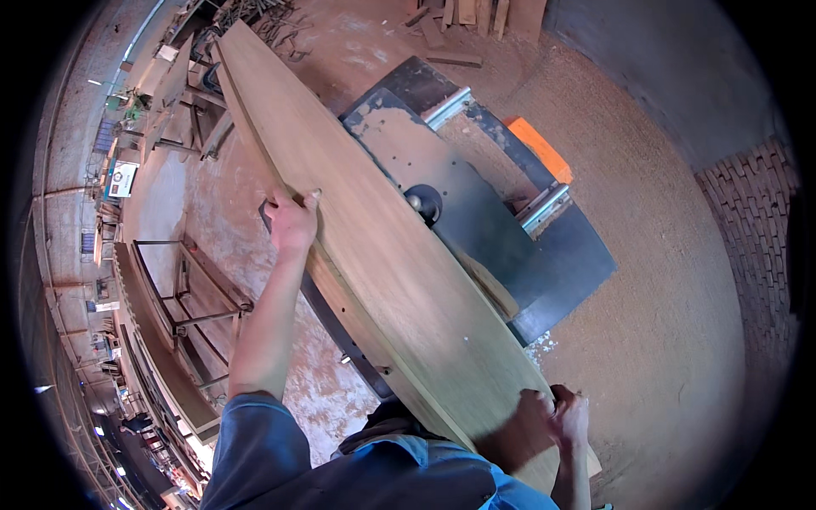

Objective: The person guides a wooden board across a jointer machine while applying downward pressure to flatten an edge. They then lift the board and stack it on top of another piece of wood.

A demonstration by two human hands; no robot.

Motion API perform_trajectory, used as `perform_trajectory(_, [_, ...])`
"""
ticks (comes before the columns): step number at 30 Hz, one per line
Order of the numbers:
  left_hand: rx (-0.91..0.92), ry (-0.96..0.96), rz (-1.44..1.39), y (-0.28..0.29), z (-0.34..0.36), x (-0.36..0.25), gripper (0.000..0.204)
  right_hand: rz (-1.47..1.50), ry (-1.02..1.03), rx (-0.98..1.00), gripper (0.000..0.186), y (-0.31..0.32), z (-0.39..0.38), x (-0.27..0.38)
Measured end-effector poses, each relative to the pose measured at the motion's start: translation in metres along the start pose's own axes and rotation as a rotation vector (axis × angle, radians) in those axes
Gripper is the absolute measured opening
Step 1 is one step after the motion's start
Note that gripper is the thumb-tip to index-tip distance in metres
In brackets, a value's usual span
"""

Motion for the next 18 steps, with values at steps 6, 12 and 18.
perform_trajectory(6, [-0.009, 0.014, 0.030, 0.002, -0.003, -0.002, 0.090, 0.004, -0.012, -0.018, 0.073, 0.002, -0.001, 0.006])
perform_trajectory(12, [0.006, 0.026, 0.035, 0.001, -0.001, -0.001, 0.093, -0.004, -0.047, 0.009, 0.078, -0.004, 0.000, -0.004])
perform_trajectory(18, [0.019, 0.038, 0.040, 0.004, -0.004, -0.003, 0.094, -0.004, -0.020, -0.006, 0.076, -0.004, -0.001, -0.005])
Point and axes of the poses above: each hand's wrist, its own z-axis towards the middle knuckle, its own y-axis out of the back of the hand, x = y × z, the point moved 4 cm from there along z, towards the middle knuckle, and after that the axes turned 3 degrees about y, right-handed, at the moved point
